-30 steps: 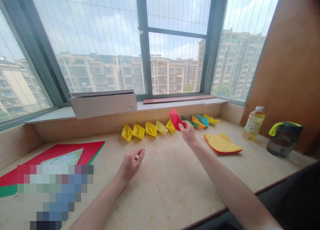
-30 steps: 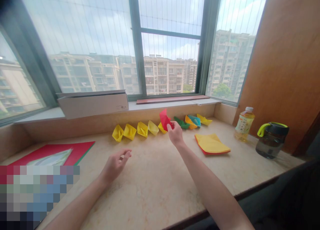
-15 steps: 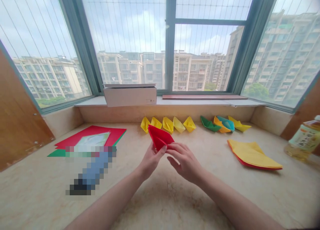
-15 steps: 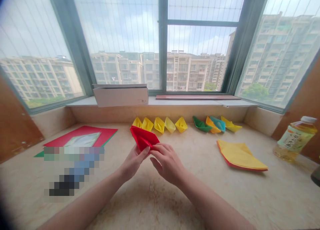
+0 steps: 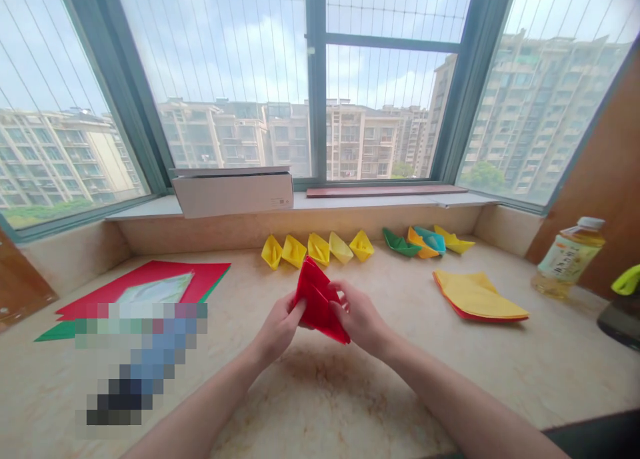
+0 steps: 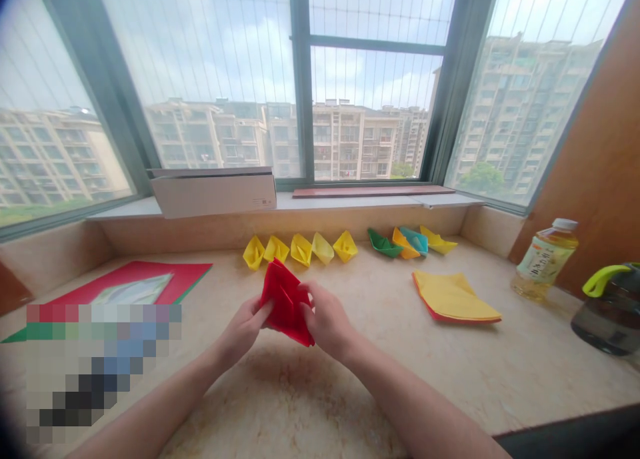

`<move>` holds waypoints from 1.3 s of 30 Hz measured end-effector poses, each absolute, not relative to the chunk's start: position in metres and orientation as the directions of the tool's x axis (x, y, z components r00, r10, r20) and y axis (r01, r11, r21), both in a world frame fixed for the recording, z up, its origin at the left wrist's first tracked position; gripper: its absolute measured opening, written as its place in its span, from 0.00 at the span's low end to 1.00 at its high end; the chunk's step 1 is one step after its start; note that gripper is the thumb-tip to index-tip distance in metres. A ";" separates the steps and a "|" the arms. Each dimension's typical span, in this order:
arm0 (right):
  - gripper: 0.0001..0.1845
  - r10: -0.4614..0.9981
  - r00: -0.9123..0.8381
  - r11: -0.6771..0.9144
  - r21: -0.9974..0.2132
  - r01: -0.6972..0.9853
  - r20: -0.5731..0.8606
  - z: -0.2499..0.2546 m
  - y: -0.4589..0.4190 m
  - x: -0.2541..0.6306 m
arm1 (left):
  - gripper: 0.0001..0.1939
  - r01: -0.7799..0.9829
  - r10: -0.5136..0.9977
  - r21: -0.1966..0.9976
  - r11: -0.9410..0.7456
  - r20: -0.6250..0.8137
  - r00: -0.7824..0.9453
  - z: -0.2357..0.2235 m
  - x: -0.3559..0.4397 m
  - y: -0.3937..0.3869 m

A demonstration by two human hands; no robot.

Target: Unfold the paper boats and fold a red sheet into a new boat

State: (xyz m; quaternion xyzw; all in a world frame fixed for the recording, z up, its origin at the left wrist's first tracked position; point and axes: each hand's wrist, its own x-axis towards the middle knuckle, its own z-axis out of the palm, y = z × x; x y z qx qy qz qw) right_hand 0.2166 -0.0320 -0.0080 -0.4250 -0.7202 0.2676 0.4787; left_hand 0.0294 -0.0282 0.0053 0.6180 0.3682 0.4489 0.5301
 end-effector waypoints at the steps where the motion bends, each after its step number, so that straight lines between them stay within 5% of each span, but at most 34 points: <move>1: 0.12 0.901 -0.152 0.432 -0.869 0.243 0.406 -0.008 -0.031 0.215 | 0.19 -0.016 0.931 0.988 -0.155 0.152 0.331 0.006 0.029 -0.028; 6: 0.20 0.956 -0.212 0.141 -0.950 -0.277 0.204 -0.001 -0.029 0.212 | 0.17 -0.091 0.928 0.994 -0.053 0.083 0.362 0.012 0.026 -0.029; 11: 0.26 0.915 -0.354 0.038 -0.917 -0.397 0.192 0.005 -0.032 0.218 | 0.18 -0.188 0.909 0.981 -0.052 0.125 0.398 0.016 0.024 -0.030; 15: 0.18 0.914 -0.357 0.090 -0.955 -0.284 0.192 0.010 -0.032 0.222 | 0.23 -0.152 0.911 0.982 -0.115 0.165 0.378 0.014 0.024 -0.029; 20: 0.21 0.947 -0.234 0.183 -0.969 -0.164 0.219 0.006 -0.030 0.220 | 0.28 -0.107 0.932 0.980 -0.169 0.194 0.306 0.006 0.028 -0.028; 23: 0.21 0.946 -0.122 0.284 -0.950 -0.129 0.300 -0.003 -0.029 0.218 | 0.28 -0.048 0.924 0.971 -0.234 0.238 0.299 0.005 0.028 -0.030; 29: 0.13 0.876 0.006 0.471 -0.857 0.211 0.483 -0.009 -0.032 0.217 | 0.32 0.111 0.902 0.942 -0.317 0.263 0.342 0.008 0.029 -0.041; 34: 0.15 0.819 0.044 0.523 -0.776 0.353 0.572 -0.008 -0.036 0.222 | 0.26 0.157 0.899 0.923 -0.352 0.287 0.330 0.005 0.032 -0.039; 39: 0.11 0.777 -0.073 0.567 -0.645 0.512 0.625 -0.005 -0.041 0.225 | 0.20 0.009 0.916 0.927 -0.375 0.368 0.159 0.006 0.028 -0.030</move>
